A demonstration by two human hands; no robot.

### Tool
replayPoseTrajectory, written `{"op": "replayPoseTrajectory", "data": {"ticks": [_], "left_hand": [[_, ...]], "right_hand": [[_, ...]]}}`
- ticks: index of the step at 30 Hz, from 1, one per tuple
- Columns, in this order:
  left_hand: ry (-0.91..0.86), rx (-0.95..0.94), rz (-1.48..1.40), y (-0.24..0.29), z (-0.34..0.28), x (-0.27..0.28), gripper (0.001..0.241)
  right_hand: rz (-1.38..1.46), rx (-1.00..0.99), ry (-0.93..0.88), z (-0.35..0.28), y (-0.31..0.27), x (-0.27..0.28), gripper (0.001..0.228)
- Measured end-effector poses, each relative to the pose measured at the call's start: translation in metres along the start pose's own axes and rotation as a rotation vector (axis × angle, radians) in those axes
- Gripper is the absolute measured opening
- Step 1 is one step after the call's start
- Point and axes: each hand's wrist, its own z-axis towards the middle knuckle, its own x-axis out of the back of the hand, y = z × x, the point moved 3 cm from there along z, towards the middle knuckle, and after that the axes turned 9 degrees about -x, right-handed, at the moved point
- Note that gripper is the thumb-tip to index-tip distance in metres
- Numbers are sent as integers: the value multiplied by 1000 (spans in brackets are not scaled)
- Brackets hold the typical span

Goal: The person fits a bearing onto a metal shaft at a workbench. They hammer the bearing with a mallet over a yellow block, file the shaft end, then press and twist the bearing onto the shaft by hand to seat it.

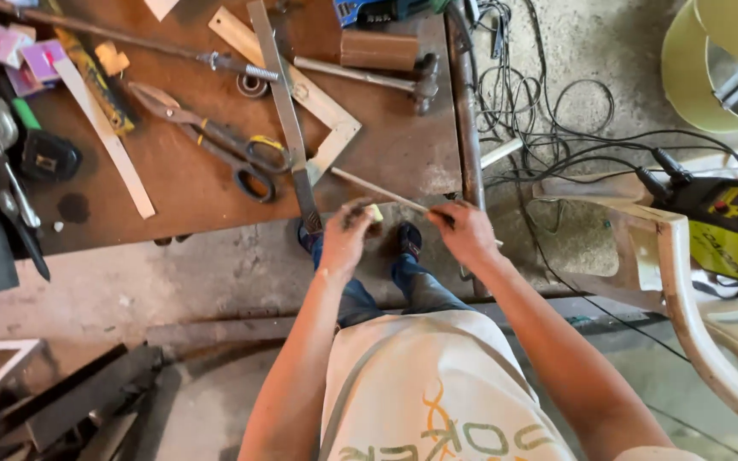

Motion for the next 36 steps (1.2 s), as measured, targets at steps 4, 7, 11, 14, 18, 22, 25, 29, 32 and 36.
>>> {"op": "replayPoseTrajectory", "data": {"ticks": [4, 7, 11, 14, 18, 22, 25, 29, 32, 36], "left_hand": [[-26, 135, -265, -45, -28, -15, 33], [-11, 159, -455, -70, -28, -30, 36], [-15, 139, -477, -84, -19, -51, 42], [-13, 107, -432, -89, -10, -66, 47], [4, 88, -417, -92, -8, -77, 50], [14, 111, -449, -94, -6, -82, 49], [23, 120, -465, -98, -6, -84, 48], [65, 111, -445, -96, -11, -77, 49], [122, 102, -449, -90, -20, -62, 49], [223, 83, -618, -75, -28, -50, 46]], "right_hand": [[-232, 93, 85, 0, 14, 20, 17], [-236, 161, 102, -4, 26, 23, 17], [-244, 178, 43, -5, 23, 20, 15], [-235, 175, 43, -4, 23, 18, 15], [-210, 186, 38, -2, 19, 17, 15], [-146, 190, -3, 2, 20, 14, 14], [-149, 189, -24, 5, 17, 15, 13], [-152, 198, -37, 3, 25, 20, 12], [-42, 118, -76, -3, 27, 41, 13], [-79, 50, -192, -15, 38, 76, 14]]}}
